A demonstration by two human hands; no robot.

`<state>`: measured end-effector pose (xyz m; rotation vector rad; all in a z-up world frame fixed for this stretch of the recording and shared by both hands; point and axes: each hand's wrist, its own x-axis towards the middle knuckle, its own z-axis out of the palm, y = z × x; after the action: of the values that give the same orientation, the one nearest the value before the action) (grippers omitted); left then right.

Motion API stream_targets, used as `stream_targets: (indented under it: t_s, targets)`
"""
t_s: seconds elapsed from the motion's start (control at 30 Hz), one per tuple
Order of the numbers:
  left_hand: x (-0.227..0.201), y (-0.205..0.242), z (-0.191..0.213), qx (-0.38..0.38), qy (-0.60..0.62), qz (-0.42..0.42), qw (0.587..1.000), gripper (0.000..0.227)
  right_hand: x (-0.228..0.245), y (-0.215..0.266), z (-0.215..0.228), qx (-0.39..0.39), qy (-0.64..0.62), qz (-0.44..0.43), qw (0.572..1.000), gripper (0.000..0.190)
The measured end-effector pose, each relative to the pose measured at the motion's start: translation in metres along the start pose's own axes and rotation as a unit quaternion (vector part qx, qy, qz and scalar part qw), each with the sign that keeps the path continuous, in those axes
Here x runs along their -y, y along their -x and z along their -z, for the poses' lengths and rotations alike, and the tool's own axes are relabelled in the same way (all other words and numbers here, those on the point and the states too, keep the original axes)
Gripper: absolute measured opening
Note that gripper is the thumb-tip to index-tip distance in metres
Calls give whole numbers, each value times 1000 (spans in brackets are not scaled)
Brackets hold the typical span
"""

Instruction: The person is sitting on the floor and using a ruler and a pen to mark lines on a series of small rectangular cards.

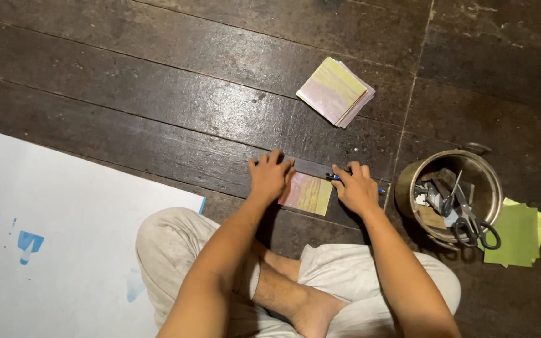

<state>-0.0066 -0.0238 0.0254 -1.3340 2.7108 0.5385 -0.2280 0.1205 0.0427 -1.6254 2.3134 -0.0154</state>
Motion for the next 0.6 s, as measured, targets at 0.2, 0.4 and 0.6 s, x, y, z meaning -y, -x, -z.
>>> stream_targets:
  t_s: [0.2, 0.4, 0.6]
  targets:
    - [2, -41, 10, 26, 89, 110, 990, 18, 1, 6, -5, 3, -3, -12, 1000, 39]
    - [-3, -45, 45, 82, 169, 174, 967, 33, -7, -1, -16, -364, -123, 90, 919, 5]
    - [2, -52, 42, 78, 171, 188, 964, 35, 59, 7, -13, -137, -578, -127, 795, 20]
